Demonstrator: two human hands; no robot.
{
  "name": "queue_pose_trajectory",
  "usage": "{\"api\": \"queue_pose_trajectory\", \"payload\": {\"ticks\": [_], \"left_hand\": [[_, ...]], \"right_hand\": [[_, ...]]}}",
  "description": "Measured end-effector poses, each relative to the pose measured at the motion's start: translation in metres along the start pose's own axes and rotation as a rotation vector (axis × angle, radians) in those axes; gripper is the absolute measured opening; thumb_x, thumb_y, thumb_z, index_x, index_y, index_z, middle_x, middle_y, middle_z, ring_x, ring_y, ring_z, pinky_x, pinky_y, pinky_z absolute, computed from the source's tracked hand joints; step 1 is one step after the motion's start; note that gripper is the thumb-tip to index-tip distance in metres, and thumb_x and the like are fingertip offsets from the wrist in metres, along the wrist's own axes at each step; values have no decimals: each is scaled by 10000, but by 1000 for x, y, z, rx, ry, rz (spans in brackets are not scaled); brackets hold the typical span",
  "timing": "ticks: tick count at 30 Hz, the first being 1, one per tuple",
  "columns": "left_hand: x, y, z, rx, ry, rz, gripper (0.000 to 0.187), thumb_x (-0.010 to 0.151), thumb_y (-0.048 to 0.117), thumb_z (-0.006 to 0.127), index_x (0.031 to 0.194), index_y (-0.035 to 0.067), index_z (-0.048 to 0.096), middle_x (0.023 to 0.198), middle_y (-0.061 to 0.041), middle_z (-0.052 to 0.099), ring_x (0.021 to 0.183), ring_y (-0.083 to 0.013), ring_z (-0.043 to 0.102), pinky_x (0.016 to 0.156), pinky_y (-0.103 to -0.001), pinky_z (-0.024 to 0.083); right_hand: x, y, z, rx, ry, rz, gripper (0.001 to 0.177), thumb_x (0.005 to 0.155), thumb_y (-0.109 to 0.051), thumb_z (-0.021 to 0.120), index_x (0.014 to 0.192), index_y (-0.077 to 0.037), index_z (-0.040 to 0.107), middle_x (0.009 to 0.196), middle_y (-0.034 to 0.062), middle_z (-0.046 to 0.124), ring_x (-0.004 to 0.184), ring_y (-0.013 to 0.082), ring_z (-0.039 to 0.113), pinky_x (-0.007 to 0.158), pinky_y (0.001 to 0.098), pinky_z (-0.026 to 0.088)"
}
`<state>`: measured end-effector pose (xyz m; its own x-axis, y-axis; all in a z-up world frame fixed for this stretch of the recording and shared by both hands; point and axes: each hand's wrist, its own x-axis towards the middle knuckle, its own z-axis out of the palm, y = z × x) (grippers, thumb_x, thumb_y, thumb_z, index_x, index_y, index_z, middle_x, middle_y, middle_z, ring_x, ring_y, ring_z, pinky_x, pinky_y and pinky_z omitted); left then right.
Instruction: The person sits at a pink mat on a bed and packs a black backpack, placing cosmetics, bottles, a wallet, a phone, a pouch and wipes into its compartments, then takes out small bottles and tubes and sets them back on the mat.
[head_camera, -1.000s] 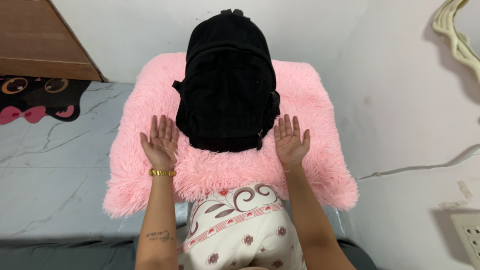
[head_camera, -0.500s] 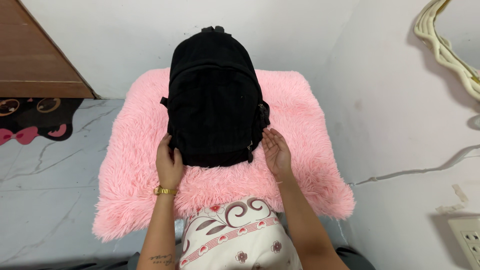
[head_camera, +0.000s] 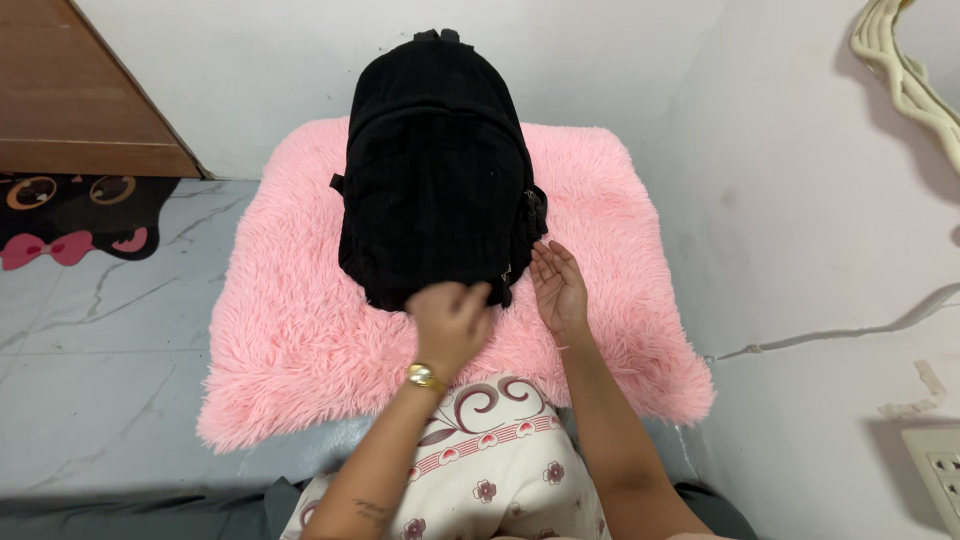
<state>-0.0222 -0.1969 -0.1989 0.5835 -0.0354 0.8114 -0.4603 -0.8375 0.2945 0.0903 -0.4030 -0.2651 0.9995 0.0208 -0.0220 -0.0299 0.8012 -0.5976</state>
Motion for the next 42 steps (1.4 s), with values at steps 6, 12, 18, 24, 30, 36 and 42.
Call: {"api": "queue_pose_trajectory", "payload": {"ticks": [6,12,18,24,30,36,42], "left_hand": [[22,25,40,87,-253,-235,360,928,399,702,813,68,619,758,-116,653,674,-307,665,529,-436,542],[9,14,43,14,-145,-187,182,942,236,648,864,73,623,783,-105,645,732,-303,656,571,-430,534],[5,14,38,-12,-138,-199,161,911,206,660,860,60,616,791,-114,638,743,-307,644,620,-419,530],[6,9,31,-1,-123,-212,163,921,202,653,836,68,615,770,-105,646,715,-304,655,602,-425,529],[10,-10,6,76,-140,-268,163,921,195,639,798,88,631,704,-90,659,631,-296,645,545,-440,515],[0,-84,-82,271,-94,-406,155,924,227,649,831,105,669,736,-81,670,646,-290,640,538,-442,492],[4,-112,-104,310,-200,-449,166,992,262,657,1023,101,681,959,-109,683,894,-317,644,775,-472,497]], "right_hand": [[1,9,-13,-46,-86,-84,178,1059,-112,521,1181,2,582,1171,153,656,1085,228,621,988,358,517],[-23,26,15,-745,-268,-379,133,1023,-145,587,1023,-24,642,927,15,632,833,96,558,760,244,481],[-29,37,67,-817,-108,-318,184,1011,-191,688,917,-60,598,739,-75,471,650,17,396,550,193,338],[-37,47,79,-850,-14,-420,215,1017,-199,687,888,-74,569,735,-64,449,640,26,381,540,201,339],[-43,53,78,-816,65,-538,219,1042,-260,633,938,-76,578,766,-70,500,670,23,401,579,200,359],[-44,51,77,-817,62,-560,248,1069,-268,624,937,-61,586,768,-67,481,684,27,387,596,201,351],[-42,59,69,-829,53,-532,228,1053,-258,622,943,-64,579,764,-69,490,674,27,397,585,197,355]]}}
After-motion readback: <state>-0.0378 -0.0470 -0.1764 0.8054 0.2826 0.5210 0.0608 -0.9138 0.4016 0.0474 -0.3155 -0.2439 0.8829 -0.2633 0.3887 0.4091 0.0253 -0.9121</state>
